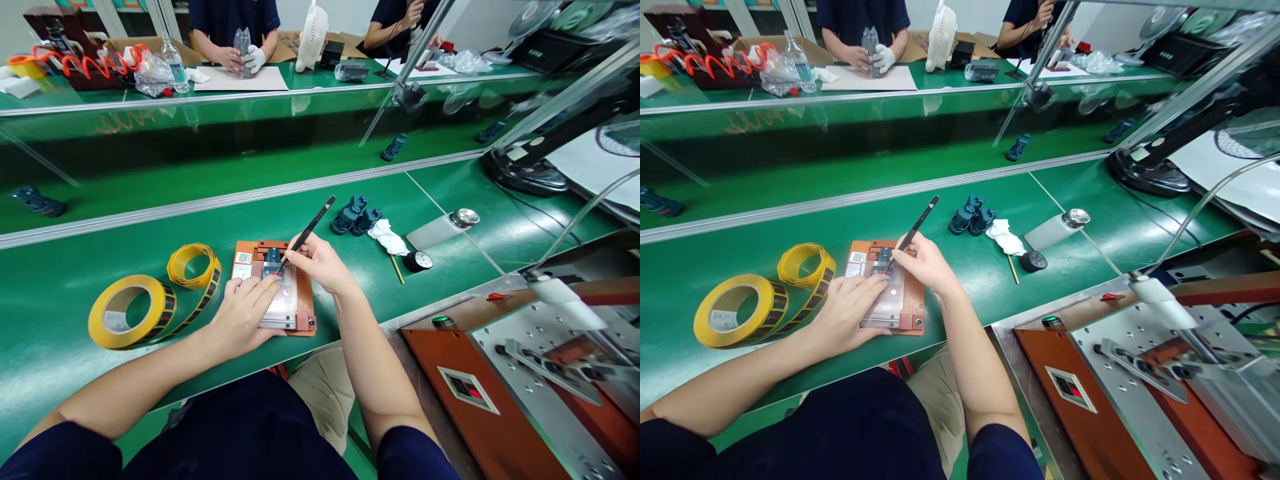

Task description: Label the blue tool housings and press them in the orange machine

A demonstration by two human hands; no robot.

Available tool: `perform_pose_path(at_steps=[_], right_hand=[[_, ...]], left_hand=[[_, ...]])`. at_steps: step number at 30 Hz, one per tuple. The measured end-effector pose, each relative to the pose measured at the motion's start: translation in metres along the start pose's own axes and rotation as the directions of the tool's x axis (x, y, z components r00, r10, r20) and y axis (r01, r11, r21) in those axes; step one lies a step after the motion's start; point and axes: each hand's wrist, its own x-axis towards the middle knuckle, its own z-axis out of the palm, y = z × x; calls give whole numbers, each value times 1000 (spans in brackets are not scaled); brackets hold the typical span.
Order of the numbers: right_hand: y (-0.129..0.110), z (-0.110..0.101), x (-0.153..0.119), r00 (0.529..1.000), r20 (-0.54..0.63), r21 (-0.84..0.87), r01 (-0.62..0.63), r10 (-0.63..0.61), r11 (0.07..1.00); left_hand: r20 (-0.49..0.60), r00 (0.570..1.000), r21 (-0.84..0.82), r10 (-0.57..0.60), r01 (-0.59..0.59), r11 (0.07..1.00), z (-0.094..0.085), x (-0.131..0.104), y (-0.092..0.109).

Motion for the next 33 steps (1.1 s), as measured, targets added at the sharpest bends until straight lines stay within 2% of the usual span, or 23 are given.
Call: perform_pose_path(at_steps=[2,4,7,10,12,13,15,16,17,18,20,22,25,28,30,33], right_hand=[[0,2,2,999,-51,54,-3,5,999],[-2,2,2,981,-192,164,37,-5,986],[-4,-5,-8,909,-417,214,116,-17,970],[4,-21,-29,866,-496,35,84,-55,996],[14,-32,-45,852,-517,-162,4,-88,987],[20,-38,-52,848,-519,-276,-41,-112,960],[32,-47,-65,852,-490,-507,-108,-183,855],[38,-52,-70,860,-458,-609,-119,-225,784],[44,-56,-75,870,-416,-696,-119,-263,708],[50,-60,-79,881,-372,-765,-113,-292,634],[61,-67,-84,902,-298,-853,-105,-313,511],[71,-75,-86,917,-256,-895,-105,-307,433],[76,-79,-83,913,-257,-907,-114,-318,405],[63,-66,-77,880,-257,-892,-58,-399,448],[49,-47,-73,896,-156,-859,84,-415,506],[33,-17,-64,936,91,-746,291,-341,599]], left_hand=[[-17,1000,8,-7,7,1000,1,1,2],[-15,1000,-28,-28,28,999,1,3,2],[-15,983,-151,-182,177,972,-1,9,-5],[-5,936,-297,-352,334,894,-1,17,-14],[-83,936,-345,-342,295,891,-1,16,-15],[-181,937,-330,-297,227,916,0,11,-13],[-427,896,-232,-123,23,973,2,-6,-6],[-503,864,-174,-9,-91,981,4,-18,0],[-527,843,-131,105,-203,970,5,-30,5],[-516,829,-108,217,-314,943,6,-42,10],[-403,818,-109,411,-489,866,8,-62,17],[-275,820,-146,502,-552,821,9,-71,18],[-179,849,-249,497,-528,812,10,-70,13],[-238,864,-320,443,-501,804,14,-62,9],[-292,879,-329,376,-462,824,17,-58,10],[-323,888,-308,327,-426,851,21,-54,13]])
